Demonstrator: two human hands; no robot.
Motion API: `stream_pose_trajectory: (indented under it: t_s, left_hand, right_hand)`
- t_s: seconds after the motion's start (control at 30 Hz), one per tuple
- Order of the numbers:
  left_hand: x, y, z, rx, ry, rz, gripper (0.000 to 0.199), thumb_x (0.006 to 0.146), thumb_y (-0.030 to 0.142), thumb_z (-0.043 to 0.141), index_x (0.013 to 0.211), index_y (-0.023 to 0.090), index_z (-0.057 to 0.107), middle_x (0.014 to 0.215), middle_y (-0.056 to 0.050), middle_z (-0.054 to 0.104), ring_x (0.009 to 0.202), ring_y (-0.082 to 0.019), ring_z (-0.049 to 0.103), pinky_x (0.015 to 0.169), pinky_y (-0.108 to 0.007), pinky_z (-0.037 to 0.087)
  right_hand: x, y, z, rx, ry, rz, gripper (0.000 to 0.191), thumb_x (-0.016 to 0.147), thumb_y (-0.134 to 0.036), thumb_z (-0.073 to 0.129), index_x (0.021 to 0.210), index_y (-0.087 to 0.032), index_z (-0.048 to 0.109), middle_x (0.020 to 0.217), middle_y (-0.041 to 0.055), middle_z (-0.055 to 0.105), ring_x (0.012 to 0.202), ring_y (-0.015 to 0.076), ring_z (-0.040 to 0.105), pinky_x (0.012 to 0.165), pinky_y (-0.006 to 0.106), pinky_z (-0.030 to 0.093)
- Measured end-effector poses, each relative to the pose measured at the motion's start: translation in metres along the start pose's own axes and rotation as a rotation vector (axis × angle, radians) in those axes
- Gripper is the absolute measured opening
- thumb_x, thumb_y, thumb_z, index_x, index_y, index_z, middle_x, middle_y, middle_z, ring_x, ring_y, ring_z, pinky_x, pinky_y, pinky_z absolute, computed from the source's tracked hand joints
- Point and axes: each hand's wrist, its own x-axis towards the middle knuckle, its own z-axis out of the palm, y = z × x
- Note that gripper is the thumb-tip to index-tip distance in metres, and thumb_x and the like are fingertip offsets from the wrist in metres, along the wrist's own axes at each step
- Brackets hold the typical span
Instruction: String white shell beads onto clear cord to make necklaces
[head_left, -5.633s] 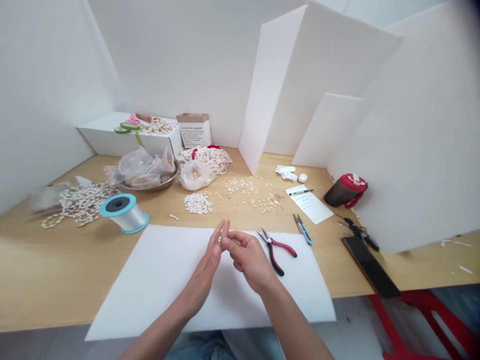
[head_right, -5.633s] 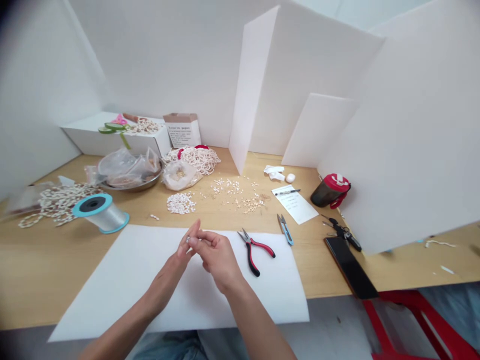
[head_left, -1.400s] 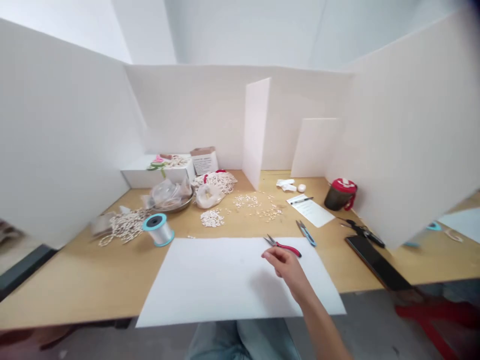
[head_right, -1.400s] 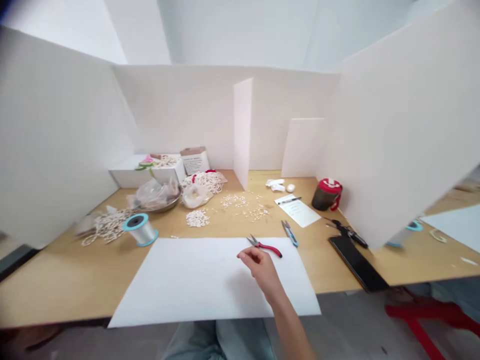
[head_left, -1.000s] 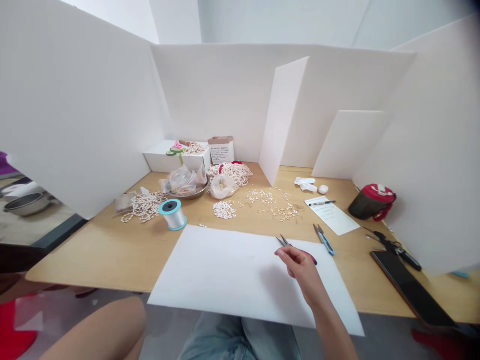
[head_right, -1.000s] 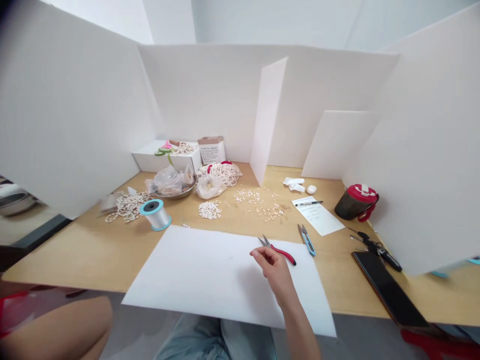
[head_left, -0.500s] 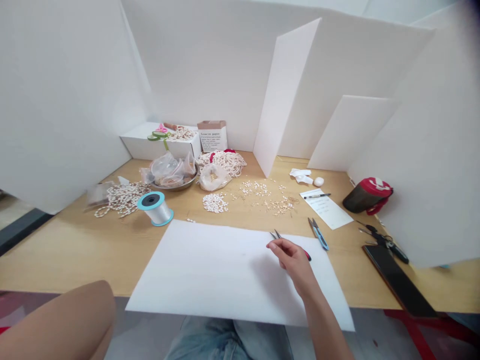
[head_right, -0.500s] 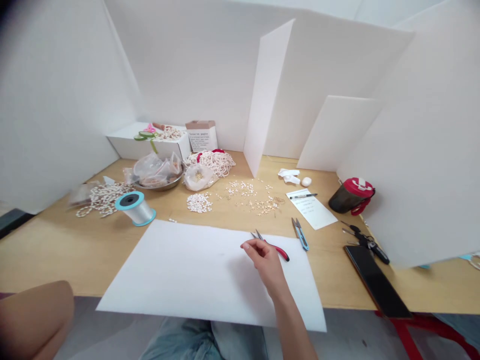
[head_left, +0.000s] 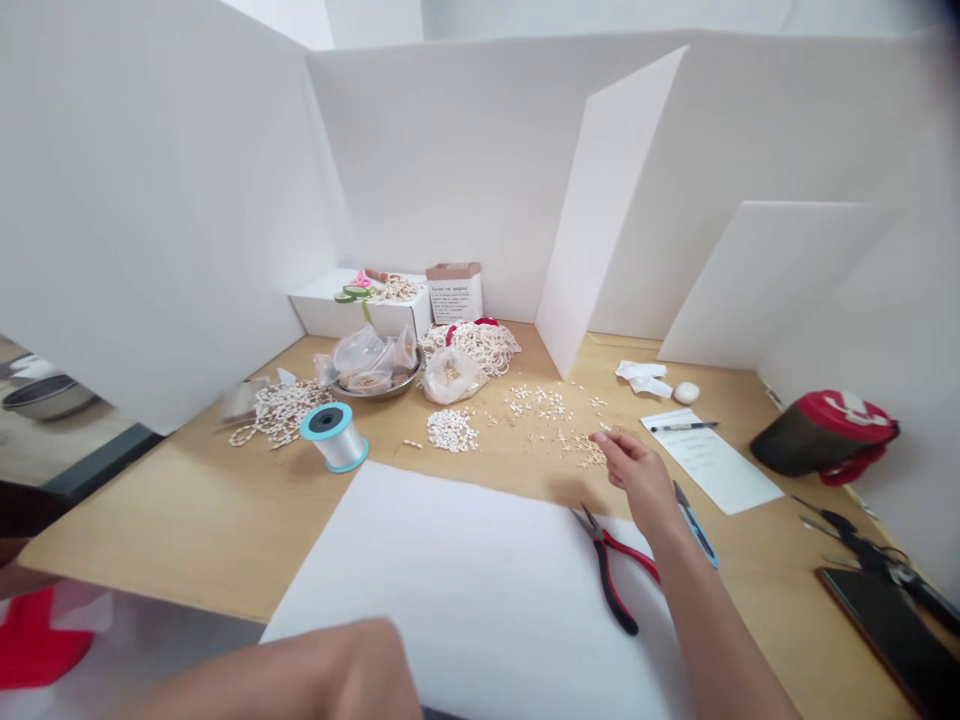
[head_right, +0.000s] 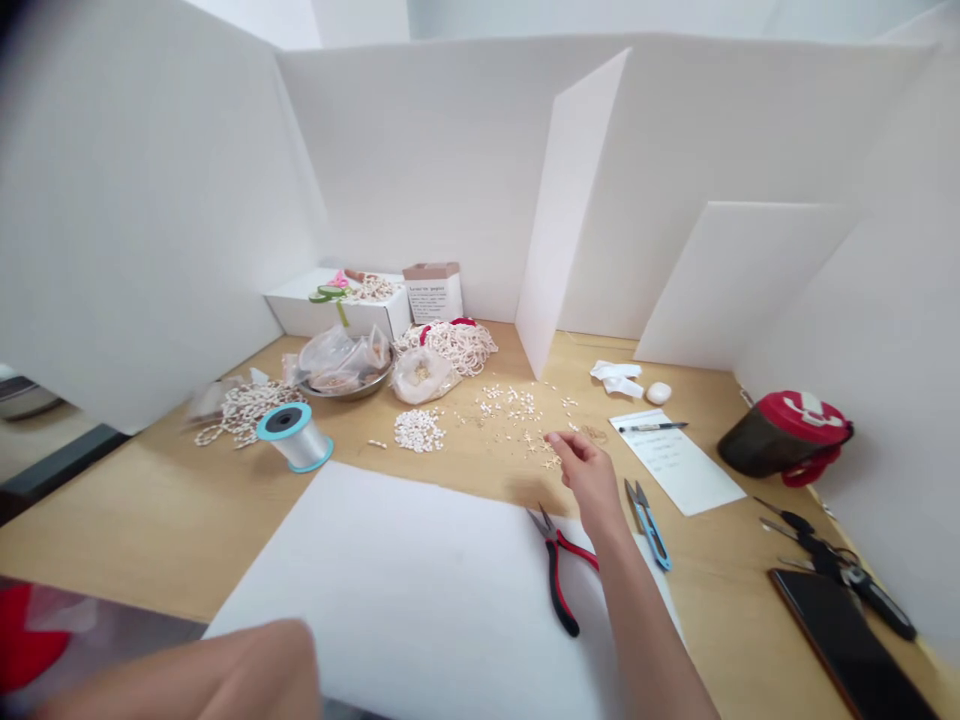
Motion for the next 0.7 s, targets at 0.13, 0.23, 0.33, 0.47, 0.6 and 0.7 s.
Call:
stream_pose_trajectory:
  t_s: [0.13,0.23,0.33,0.47,0.6,0.7]
  left_hand:
    - [0.037,-0.030,0.015,-0.103,-0.156,0.179,0.024,0.086,0.035,0.054,0.108,0.040,0.061,0.102,-0.001,0.067,0.094,-0.020,0.061,0.079,-0.032,0.052]
    - [0.063,-0.028,0.038,-0.173,-0.225,0.194,0.036,0.090,0.019,0.039,0.121,0.027,0.056,0.109,-0.008,0.066,0.101,-0.022,0.059,0.089,-0.037,0.045]
    - [0.094,-0.024,0.069,-0.367,-0.106,-0.197,0.026,0.088,0.031,0.049,0.107,0.018,0.060,0.102,-0.011,0.064,0.098,-0.022,0.058,0.086,-0.038,0.045]
    - [0.122,-0.026,0.098,-0.889,-0.062,-0.662,0.032,0.076,0.046,0.064,0.084,0.015,0.057,0.076,-0.002,0.059,0.066,-0.015,0.057,0.059,-0.027,0.048]
    - [0.123,-0.029,0.109,-1.192,0.039,-0.767,0.036,0.072,0.044,0.068,0.087,0.013,0.058,0.076,-0.002,0.059,0.069,-0.015,0.059,0.056,-0.025,0.049]
    - [0.119,-0.032,0.111,-1.232,0.104,-0.789,0.033,0.072,0.041,0.069,0.084,0.011,0.061,0.072,-0.004,0.062,0.071,-0.016,0.059,0.055,-0.023,0.049]
  right_hand:
    - [0.008,0.024,0.011,-0.032,-0.049,0.060,0.039,0.069,-0.052,0.068,0.086,-0.017,0.068,0.053,-0.0058,0.037,0.046,0.0078,0.024,0.043,0.023,0.017]
    - [-0.001,0.032,0.019,-0.102,-0.088,0.080,0.042,0.069,-0.055,0.066,0.086,-0.017,0.069,0.052,-0.0042,0.044,0.044,0.0089,0.027,0.043,0.024,0.018]
    - [-0.010,0.030,0.029,-0.162,-0.207,0.026,0.037,0.071,-0.052,0.066,0.083,-0.018,0.070,0.056,-0.0004,0.054,0.047,0.0114,0.036,0.044,0.025,0.022]
    - [-0.016,0.027,0.038,-0.172,-0.346,-0.052,0.027,0.078,-0.046,0.062,0.081,-0.020,0.068,0.070,0.0023,0.062,0.056,0.0137,0.046,0.048,0.025,0.028]
    - [-0.018,0.030,0.042,-0.161,-0.419,-0.060,0.025,0.082,-0.043,0.059,0.082,-0.020,0.068,0.073,0.0026,0.064,0.062,0.0149,0.050,0.051,0.025,0.032]
    - [-0.018,0.030,0.045,-0.151,-0.433,-0.058,0.026,0.082,-0.043,0.059,0.079,-0.019,0.068,0.070,0.0023,0.064,0.062,0.0151,0.051,0.053,0.025,0.034]
